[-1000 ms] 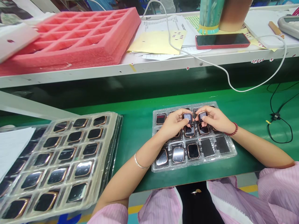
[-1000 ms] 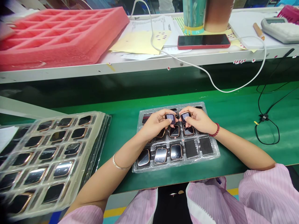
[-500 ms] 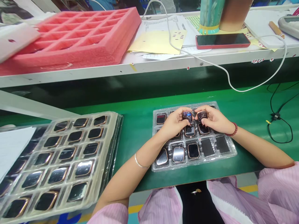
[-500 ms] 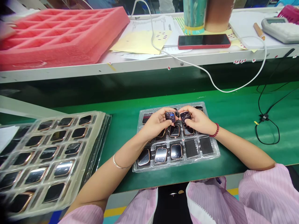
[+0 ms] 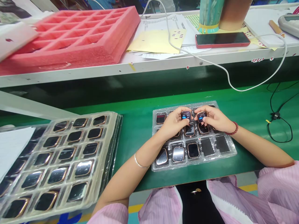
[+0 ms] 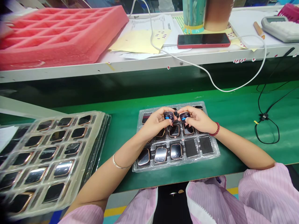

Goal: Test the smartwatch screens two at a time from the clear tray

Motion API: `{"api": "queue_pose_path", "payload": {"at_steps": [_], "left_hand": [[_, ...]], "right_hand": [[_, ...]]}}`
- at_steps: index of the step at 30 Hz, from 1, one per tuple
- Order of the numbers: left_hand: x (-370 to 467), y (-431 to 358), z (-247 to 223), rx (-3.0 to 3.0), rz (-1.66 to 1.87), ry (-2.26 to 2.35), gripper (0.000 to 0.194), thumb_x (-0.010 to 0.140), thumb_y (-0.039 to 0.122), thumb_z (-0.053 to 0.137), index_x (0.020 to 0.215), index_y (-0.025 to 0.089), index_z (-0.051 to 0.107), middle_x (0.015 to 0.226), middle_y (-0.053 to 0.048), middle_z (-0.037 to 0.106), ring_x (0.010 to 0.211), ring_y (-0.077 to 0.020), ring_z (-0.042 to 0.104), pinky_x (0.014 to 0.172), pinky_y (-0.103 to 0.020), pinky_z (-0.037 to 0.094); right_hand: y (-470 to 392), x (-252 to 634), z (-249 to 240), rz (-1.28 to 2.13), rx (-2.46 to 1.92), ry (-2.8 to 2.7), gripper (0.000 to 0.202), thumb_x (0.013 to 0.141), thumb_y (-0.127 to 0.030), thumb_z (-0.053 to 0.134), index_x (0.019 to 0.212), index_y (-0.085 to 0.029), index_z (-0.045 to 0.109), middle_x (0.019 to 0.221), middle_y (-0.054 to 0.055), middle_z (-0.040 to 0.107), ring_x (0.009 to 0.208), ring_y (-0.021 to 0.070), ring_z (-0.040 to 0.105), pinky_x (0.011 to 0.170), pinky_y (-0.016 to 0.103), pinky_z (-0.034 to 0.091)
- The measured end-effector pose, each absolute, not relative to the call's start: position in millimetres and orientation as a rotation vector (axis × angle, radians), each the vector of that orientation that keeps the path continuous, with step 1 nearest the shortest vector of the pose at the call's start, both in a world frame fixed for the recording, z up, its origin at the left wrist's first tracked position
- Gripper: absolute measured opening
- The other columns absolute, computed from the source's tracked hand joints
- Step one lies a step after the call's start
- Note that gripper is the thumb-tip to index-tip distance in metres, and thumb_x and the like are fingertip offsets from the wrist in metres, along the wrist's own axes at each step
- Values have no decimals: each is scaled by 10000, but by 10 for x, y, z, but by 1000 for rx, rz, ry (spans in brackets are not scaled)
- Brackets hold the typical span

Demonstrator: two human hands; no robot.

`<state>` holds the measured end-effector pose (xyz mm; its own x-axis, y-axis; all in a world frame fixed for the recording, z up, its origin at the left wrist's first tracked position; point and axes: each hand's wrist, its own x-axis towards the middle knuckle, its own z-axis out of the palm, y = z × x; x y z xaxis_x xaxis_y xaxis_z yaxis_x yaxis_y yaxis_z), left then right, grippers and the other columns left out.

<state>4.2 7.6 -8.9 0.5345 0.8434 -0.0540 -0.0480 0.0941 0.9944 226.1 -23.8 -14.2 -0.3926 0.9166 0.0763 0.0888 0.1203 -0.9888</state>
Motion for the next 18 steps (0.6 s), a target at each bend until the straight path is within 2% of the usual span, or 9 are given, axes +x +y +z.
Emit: {"api": "queue_pose_path", "payload": {"at_steps": [3,8,11,13,15,18], "left_hand": [[41,68,-83,1321,783,753,258,758,166,694,1005,158,617,880,-36,688,776,-155,645,671,-264,519],[29,76,-90,1331,784,726,373,723,193,789,1056,165,623,883,-28,699,788,-148,652,718,-261,521],[20,87,-111,1301,750,771,308,866,417,695,1020,155,646,833,-52,712,654,-139,627,564,-239,462],[17,91,-124,1283,730,814,390,937,518,575,1035,149,656,813,-66,718,579,-130,602,492,-230,398],[17,90,-130,1290,736,831,368,904,466,645,1097,153,646,861,-65,727,598,-124,613,513,-226,416],[20,87,-126,1325,753,808,433,774,295,794,1150,159,627,934,-54,728,675,-125,645,590,-226,473]], "right_hand": [[-243,2257,-123,1374,-1026,-1624,330,834,-150,595,1159,-196,622,1041,67,717,731,152,696,634,284,605],[-240,2260,-133,1363,-992,-1638,387,791,-123,624,1171,-198,633,1042,64,726,786,170,708,657,286,612],[-233,2273,-139,1405,-1036,-1571,241,905,-225,568,1122,-177,660,959,68,747,682,144,679,622,277,604],[-229,2276,-136,1428,-1052,-1524,237,957,-282,516,1101,-171,668,924,70,753,641,137,664,614,282,603],[-226,2271,-130,1421,-1048,-1531,227,922,-261,573,1112,-178,662,945,67,754,684,149,679,620,281,603],[-224,2260,-123,1384,-1037,-1572,325,809,-170,680,1132,-187,646,984,59,750,768,168,696,611,259,592]]}}
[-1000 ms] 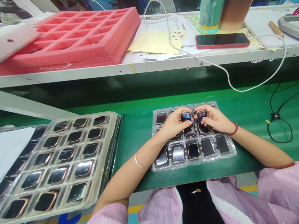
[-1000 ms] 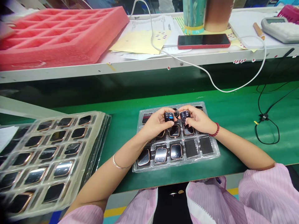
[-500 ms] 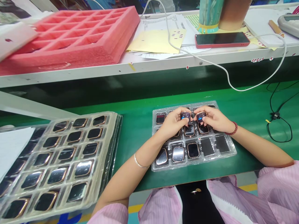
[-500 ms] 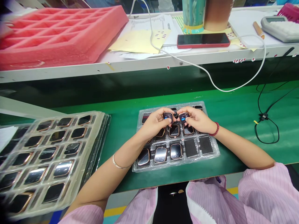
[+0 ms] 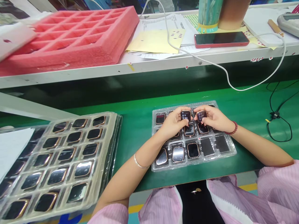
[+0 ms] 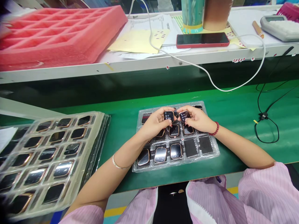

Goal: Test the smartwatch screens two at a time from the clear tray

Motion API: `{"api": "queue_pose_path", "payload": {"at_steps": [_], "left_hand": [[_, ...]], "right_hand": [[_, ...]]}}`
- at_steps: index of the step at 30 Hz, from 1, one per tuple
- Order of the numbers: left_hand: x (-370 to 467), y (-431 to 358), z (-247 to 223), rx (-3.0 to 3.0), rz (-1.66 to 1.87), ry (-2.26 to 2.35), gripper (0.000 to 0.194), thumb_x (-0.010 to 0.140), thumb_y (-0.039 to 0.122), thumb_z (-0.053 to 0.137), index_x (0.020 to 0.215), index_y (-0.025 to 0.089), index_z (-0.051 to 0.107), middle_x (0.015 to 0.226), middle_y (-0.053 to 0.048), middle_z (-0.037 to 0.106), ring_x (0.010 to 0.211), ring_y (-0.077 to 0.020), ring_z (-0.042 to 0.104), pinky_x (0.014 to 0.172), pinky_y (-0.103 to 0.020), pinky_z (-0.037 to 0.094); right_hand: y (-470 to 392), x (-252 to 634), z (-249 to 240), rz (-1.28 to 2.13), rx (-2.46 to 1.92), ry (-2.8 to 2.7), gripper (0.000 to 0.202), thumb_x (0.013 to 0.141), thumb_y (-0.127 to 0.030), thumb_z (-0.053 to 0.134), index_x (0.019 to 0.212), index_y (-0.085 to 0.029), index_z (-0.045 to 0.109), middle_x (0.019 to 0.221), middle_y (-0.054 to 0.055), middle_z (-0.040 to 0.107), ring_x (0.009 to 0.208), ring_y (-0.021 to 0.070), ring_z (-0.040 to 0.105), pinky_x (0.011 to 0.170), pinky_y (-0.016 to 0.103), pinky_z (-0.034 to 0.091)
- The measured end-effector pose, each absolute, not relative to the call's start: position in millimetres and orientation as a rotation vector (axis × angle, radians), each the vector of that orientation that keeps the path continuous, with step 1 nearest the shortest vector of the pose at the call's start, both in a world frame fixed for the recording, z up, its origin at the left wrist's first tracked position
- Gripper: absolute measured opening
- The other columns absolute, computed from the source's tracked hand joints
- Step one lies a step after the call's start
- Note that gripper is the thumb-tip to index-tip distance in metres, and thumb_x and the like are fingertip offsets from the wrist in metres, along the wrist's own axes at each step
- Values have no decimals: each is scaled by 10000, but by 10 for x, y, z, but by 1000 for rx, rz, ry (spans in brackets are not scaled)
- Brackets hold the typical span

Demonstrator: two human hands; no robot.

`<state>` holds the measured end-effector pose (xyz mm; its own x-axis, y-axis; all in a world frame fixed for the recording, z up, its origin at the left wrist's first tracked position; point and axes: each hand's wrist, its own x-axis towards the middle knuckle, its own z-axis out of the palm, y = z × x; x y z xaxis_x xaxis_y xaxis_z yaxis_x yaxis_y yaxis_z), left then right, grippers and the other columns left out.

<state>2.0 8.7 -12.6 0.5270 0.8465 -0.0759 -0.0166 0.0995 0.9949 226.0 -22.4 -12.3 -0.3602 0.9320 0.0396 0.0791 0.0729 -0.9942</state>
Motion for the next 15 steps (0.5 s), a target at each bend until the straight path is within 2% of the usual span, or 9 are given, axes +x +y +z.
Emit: {"api": "queue_pose_path", "payload": {"at_steps": [1,4,6,9,11,15], "left_hand": [[20,87,-124,1330,752,804,403,789,305,780,1133,155,635,924,-56,727,663,-123,644,570,-222,459],[18,90,-122,1310,733,811,324,928,435,599,1064,148,662,870,-71,724,592,-120,617,482,-220,376],[16,90,-128,1302,739,815,302,922,398,599,1094,156,651,894,-68,724,628,-126,629,505,-222,398],[17,87,-137,1325,756,802,401,785,198,706,1173,166,610,964,-49,719,732,-131,656,651,-241,497],[19,82,-135,1341,764,784,426,742,134,702,1157,163,609,989,-46,715,744,-126,657,719,-260,522],[20,75,-102,1346,780,783,375,764,144,690,1133,162,623,959,-42,714,721,-121,653,661,-238,508]], "right_hand": [[-224,2258,-123,1387,-1042,-1563,314,812,-172,681,1123,-184,645,970,58,750,743,161,692,600,254,587],[-224,2262,-125,1437,-1060,-1477,199,928,-285,581,1072,-170,654,882,57,745,597,128,653,563,255,580],[-223,2265,-127,1448,-1052,-1449,220,953,-315,539,1071,-169,653,883,60,740,593,131,663,558,260,584],[-223,2263,-127,1411,-1049,-1498,286,852,-206,627,1137,-188,629,980,55,730,676,145,697,580,261,596],[-226,2260,-125,1392,-1045,-1539,376,789,-140,647,1160,-199,616,1010,50,722,713,152,704,609,271,607],[-233,2260,-121,1393,-1027,-1560,378,786,-143,646,1159,-197,618,1017,60,729,739,163,704,636,290,617]]}}
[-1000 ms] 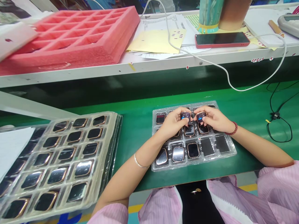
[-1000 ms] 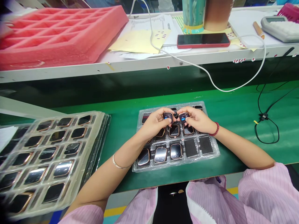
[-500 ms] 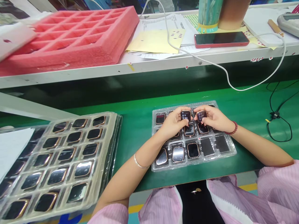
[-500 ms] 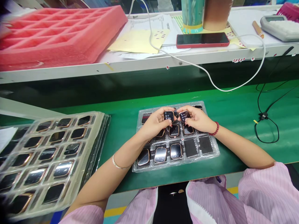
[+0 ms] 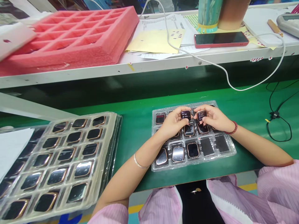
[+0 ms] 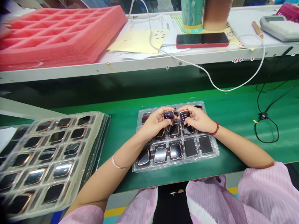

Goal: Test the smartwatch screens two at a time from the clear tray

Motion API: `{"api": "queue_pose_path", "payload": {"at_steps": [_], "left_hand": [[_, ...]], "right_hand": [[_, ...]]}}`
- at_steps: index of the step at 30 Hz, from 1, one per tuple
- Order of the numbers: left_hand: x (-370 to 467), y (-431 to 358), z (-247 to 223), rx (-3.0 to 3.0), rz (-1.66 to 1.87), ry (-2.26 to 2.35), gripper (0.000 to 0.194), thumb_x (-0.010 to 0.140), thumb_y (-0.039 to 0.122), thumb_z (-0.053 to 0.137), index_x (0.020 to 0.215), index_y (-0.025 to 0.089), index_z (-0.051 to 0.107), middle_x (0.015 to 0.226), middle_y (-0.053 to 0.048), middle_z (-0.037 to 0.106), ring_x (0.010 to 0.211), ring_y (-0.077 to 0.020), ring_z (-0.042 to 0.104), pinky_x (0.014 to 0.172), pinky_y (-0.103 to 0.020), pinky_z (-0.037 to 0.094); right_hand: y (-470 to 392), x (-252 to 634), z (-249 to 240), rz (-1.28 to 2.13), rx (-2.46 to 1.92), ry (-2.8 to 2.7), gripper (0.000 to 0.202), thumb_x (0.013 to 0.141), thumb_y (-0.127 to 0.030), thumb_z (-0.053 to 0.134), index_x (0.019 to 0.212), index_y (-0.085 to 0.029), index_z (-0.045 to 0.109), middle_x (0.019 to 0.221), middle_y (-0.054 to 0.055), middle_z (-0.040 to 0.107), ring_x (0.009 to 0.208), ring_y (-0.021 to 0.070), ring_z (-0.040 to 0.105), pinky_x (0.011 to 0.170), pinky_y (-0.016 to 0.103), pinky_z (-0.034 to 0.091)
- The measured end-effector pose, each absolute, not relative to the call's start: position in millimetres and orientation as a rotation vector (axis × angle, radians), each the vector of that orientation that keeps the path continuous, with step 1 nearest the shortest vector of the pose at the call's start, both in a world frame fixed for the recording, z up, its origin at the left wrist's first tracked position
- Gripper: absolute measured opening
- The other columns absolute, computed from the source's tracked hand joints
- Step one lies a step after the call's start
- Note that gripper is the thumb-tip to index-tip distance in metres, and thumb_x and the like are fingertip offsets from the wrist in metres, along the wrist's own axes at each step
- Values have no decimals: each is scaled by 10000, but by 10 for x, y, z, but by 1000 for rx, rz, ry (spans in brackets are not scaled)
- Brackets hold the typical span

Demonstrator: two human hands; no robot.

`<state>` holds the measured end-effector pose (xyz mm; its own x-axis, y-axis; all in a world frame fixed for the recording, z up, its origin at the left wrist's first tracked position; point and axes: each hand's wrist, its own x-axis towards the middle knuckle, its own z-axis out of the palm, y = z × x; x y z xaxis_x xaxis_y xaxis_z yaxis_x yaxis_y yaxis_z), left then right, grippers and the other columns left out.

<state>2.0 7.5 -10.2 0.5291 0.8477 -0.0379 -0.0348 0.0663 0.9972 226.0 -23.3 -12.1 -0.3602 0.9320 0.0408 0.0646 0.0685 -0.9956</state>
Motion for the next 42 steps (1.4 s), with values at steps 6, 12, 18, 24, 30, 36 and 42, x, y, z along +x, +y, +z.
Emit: {"api": "queue_pose_path", "payload": {"at_steps": [6,12,18,24,30,36,42], "left_hand": [[28,82,-73,1357,743,804,193,851,237,648,1024,152,658,819,-29,704,595,-106,620,522,-211,460],[35,78,-77,1344,734,807,184,856,228,641,1023,154,658,829,-29,707,606,-108,621,590,-236,521],[38,83,-81,1340,724,790,182,851,238,647,1013,156,653,813,-27,693,651,-128,633,603,-248,531],[42,81,-82,1348,738,783,180,849,253,658,1003,158,652,799,-23,695,642,-122,630,589,-236,526],[43,82,-94,1345,734,790,195,847,267,666,1009,158,650,804,-24,702,618,-109,611,562,-217,507],[42,83,-92,1350,743,776,186,845,249,653,1007,158,651,815,-23,694,632,-122,619,599,-247,523],[35,76,-97,1352,795,801,293,777,151,678,1068,155,647,942,-39,710,711,-124,646,726,-273,550]], "right_hand": [[-226,2257,-136,1419,-1052,-1508,225,866,-213,630,1085,-172,655,918,47,740,664,128,676,599,250,597],[-227,2247,-134,1418,-1052,-1511,211,860,-218,642,1064,-172,664,918,47,739,682,130,677,610,253,603],[-229,2246,-136,1412,-1045,-1526,197,865,-217,639,1055,-172,663,919,49,744,671,126,670,609,256,604],[-230,2245,-132,1417,-1055,-1525,213,869,-206,624,1074,-163,657,921,49,737,677,122,677,618,251,610],[-230,2245,-137,1427,-1052,-1523,209,881,-209,617,1081,-161,653,917,50,736,667,125,686,614,256,615],[-227,2254,-144,1432,-1060,-1538,207,893,-214,617,1091,-161,647,920,52,733,648,126,694,590,250,607],[-224,2258,-147,1377,-1010,-1574,286,880,-196,624,1166,-182,627,1045,71,732,713,146,723,610,259,615]]}}
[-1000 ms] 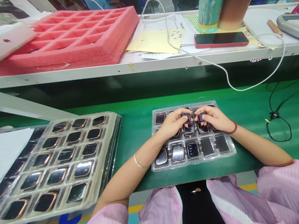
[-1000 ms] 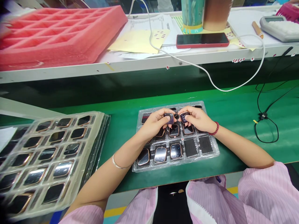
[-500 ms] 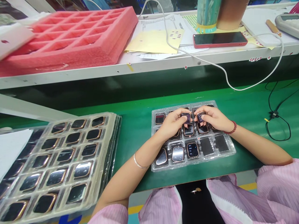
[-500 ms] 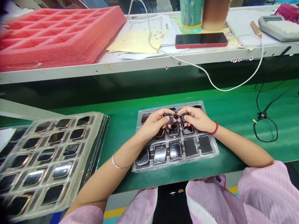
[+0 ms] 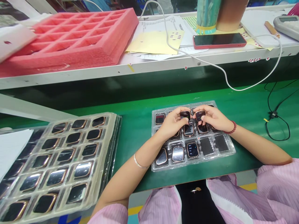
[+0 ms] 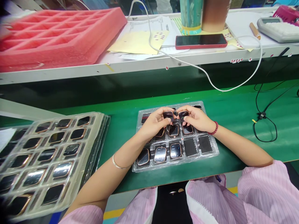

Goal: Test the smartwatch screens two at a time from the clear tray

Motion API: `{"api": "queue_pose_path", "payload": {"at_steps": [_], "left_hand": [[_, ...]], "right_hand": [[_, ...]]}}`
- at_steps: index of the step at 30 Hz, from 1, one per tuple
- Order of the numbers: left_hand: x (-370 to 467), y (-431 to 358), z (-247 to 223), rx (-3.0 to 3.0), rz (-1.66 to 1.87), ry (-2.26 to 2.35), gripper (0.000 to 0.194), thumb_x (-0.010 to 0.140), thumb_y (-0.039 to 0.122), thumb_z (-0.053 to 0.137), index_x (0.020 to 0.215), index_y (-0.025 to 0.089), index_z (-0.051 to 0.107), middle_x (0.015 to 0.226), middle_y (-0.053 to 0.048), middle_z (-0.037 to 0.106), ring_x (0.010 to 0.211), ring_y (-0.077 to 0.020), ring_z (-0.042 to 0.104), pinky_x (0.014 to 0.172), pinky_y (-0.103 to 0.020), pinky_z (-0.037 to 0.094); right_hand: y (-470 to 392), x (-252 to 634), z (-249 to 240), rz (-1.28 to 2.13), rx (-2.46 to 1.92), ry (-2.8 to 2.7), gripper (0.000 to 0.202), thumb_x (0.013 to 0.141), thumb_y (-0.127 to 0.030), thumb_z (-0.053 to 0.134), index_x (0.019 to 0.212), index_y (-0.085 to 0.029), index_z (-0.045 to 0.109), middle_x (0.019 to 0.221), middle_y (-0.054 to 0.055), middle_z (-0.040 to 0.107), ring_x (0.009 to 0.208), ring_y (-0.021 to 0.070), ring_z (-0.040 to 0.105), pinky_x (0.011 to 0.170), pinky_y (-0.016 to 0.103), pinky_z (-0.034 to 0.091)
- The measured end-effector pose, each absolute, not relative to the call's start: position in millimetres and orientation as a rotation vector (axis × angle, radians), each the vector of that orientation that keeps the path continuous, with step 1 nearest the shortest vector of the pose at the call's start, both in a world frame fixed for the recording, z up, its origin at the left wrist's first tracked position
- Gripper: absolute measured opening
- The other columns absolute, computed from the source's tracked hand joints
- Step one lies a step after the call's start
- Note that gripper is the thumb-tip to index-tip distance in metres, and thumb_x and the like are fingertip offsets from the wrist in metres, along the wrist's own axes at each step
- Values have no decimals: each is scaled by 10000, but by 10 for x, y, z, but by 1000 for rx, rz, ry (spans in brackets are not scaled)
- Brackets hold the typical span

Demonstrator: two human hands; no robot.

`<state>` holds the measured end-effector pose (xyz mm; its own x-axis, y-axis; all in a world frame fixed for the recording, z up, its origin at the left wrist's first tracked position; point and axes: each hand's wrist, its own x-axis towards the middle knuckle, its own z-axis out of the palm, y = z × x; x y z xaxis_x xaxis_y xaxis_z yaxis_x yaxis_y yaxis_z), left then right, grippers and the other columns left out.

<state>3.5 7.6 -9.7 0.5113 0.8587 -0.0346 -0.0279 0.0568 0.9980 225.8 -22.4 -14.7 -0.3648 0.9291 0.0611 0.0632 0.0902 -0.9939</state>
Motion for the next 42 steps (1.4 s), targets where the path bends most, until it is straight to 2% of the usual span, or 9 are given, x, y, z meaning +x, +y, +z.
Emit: {"api": "queue_pose_path", "payload": {"at_steps": [8,11,22,28,30,33,36,38,42], "left_hand": [[32,92,-119,1313,898,801,292,754,133,679,1041,163,631,892,-31,715,783,-147,650,724,-269,530],[33,96,-128,1306,896,801,288,749,125,677,1031,160,628,873,-22,712,733,-129,635,717,-269,530],[34,100,-157,1302,875,792,335,731,113,683,1058,165,630,894,-31,712,777,-150,649,723,-281,539],[31,100,-155,1336,870,775,397,706,90,682,1091,174,632,949,-34,708,910,-175,669,813,-295,533],[31,100,-153,1333,861,781,372,722,114,690,1086,168,634,955,-37,704,848,-159,661,787,-291,532],[30,98,-147,1328,852,793,332,737,137,689,1064,158,638,938,-33,690,734,-130,628,735,-287,530],[30,91,-136,1322,858,797,367,714,117,693,1074,164,636,956,-37,689,841,-161,655,781,-292,531],[30,87,-131,1324,857,803,384,705,115,705,1080,168,636,971,-42,692,919,-184,663,823,-303,528],[33,91,-139,1315,845,801,377,708,138,714,1075,168,632,942,-40,691,908,-188,662,824,-311,529]], "right_hand": [[-234,2266,-168,1335,-937,-1673,383,844,-136,608,1222,-195,633,1115,82,719,788,162,735,681,290,639],[-232,2266,-170,1340,-954,-1664,376,852,-130,581,1220,-182,635,1104,88,723,774,158,740,652,272,628],[-231,2272,-175,1355,-959,-1641,369,833,-118,584,1194,-174,635,1085,88,732,765,156,743,665,277,635],[-230,2270,-174,1340,-940,-1656,367,822,-99,587,1175,-184,640,1085,76,728,781,159,746,696,290,648],[-231,2270,-172,1334,-963,-1662,350,844,-110,575,1179,-187,640,1077,75,729,769,161,747,666,283,644],[-236,2269,-164,1328,-927,-1690,368,836,-103,584,1187,-196,639,1084,69,725,829,175,750,731,313,655],[-238,2268,-156,1324,-874,-1717,400,813,-92,608,1196,-204,640,1101,68,723,912,192,744,803,342,654],[-235,2270,-155,1339,-883,-1707,394,817,-95,608,1196,-201,640,1093,70,728,891,189,743,780,333,654],[-221,2276,-164,1393,-970,-1610,363,835,-107,588,1188,-183,631,1054,68,736,772,155,741,689,282,638]]}}
